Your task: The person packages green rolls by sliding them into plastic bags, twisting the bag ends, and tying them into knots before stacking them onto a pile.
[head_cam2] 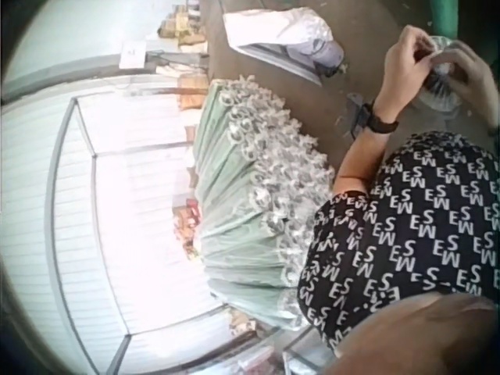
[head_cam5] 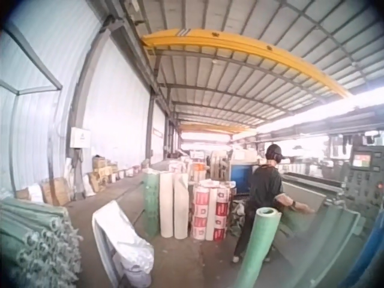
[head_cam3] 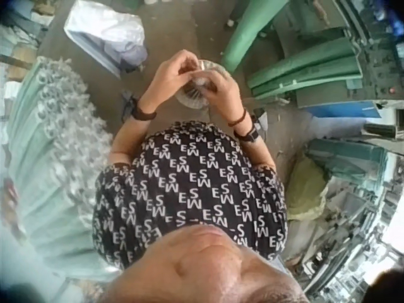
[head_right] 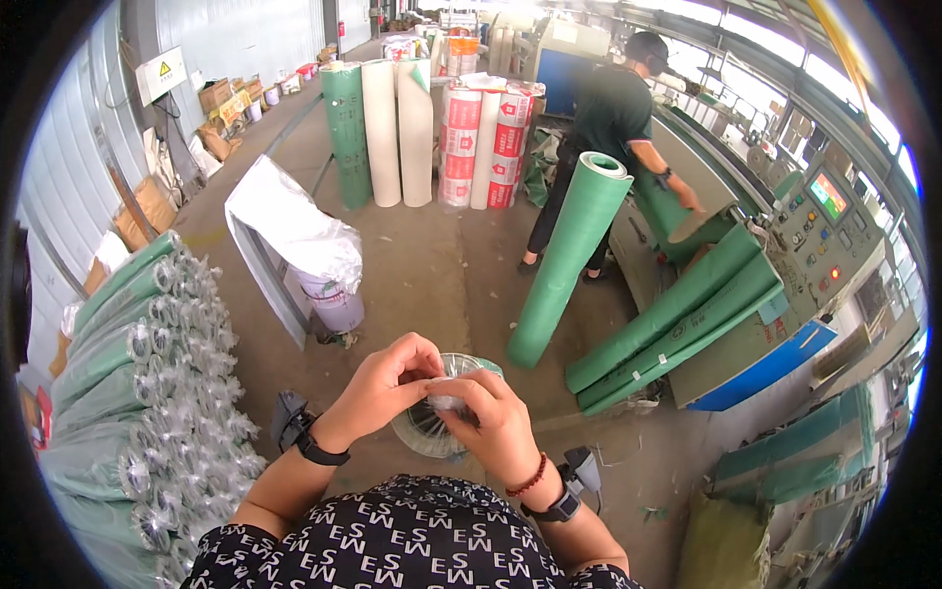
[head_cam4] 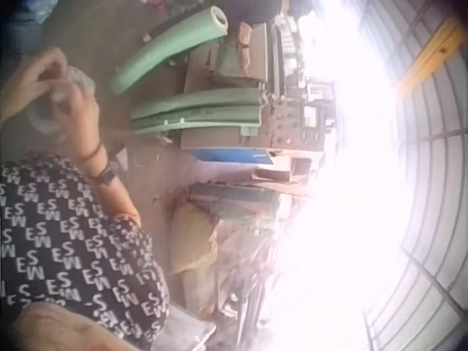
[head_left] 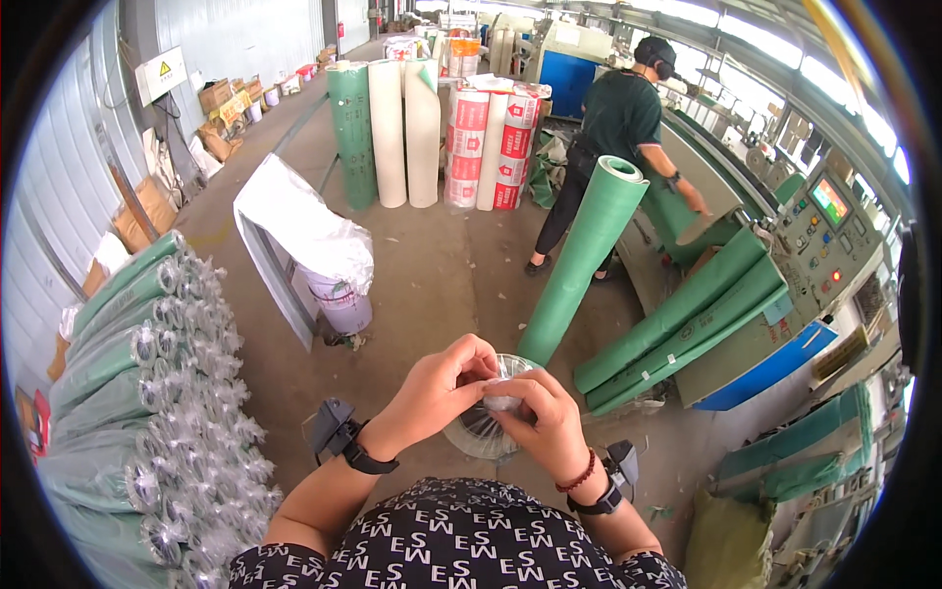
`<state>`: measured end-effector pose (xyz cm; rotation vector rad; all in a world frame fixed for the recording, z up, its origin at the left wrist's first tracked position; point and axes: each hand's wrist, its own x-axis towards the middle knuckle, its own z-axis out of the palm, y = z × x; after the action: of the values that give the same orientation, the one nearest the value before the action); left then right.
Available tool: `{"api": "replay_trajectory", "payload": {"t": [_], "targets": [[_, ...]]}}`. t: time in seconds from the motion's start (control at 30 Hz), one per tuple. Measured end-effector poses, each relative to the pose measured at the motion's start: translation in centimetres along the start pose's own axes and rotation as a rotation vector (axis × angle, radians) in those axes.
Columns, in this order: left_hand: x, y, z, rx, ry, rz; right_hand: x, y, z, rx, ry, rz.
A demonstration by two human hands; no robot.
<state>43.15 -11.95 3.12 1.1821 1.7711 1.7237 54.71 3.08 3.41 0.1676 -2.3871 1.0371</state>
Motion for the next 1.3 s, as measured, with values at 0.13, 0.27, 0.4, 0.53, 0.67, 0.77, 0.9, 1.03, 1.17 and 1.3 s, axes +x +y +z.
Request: {"api": "replay_trajectory", "payload": {"t": [0.13, 0.27, 0.4, 0.53, 0.67, 0.77, 0.9, 1.03, 1.17, 1.3], "targets": [[-0.4, 0.3, -0.2, 0.045, -0.019, -0.085, -0.3, 0.0, -0.3, -0.112, 0.113, -0.062], [-0.4, 0.4, 0.0, 0.09, -0.038, -0.067, -0.2, -0.1, -1.2, -0.218, 0.063, -0.128], [-0.6, -0.4, 0.9, 0.441, 0.005, 0.404, 0.9, -1.4, -2.6, 0.229, -0.051, 0.014], [-2.3, -0.5, 1.7, 0.435, -0.07, 0.508, 1.0, -1.0, -1.9, 0.842, -0.049, 0.218], [-3.5, -1.2, 2.0, 0.629, -0.092, 0.492, 0.0, 0.5, -2.0, 0.502, -0.13, 0.198], [-4.4, -1.9, 3.2, 0.567, -0.033, 0.504, -1.0, -0.7, -5.4, 0.03, -0.39, 0.076], [-4.5, -2.2, 4.6, 0.527, -0.007, 0.49, -2.1, -1.7, -5.8, -0.282, -0.457, -0.081], [-4.5, -2.5, 5.4, 0.531, 0.027, 0.472, -1.4, -1.0, -5.9, -0.384, -0.526, -0.18], [-4.2, -2.0, 5.9, 0.371, 0.039, 0.47, -1.1, 0.1, -5.1, -0.521, -0.594, -0.145], [-5.7, -7.2, 5.9, -0.252, 0.648, 0.088, -0.3, 1.2, -4.8, -0.218, -0.437, -0.218]]}}
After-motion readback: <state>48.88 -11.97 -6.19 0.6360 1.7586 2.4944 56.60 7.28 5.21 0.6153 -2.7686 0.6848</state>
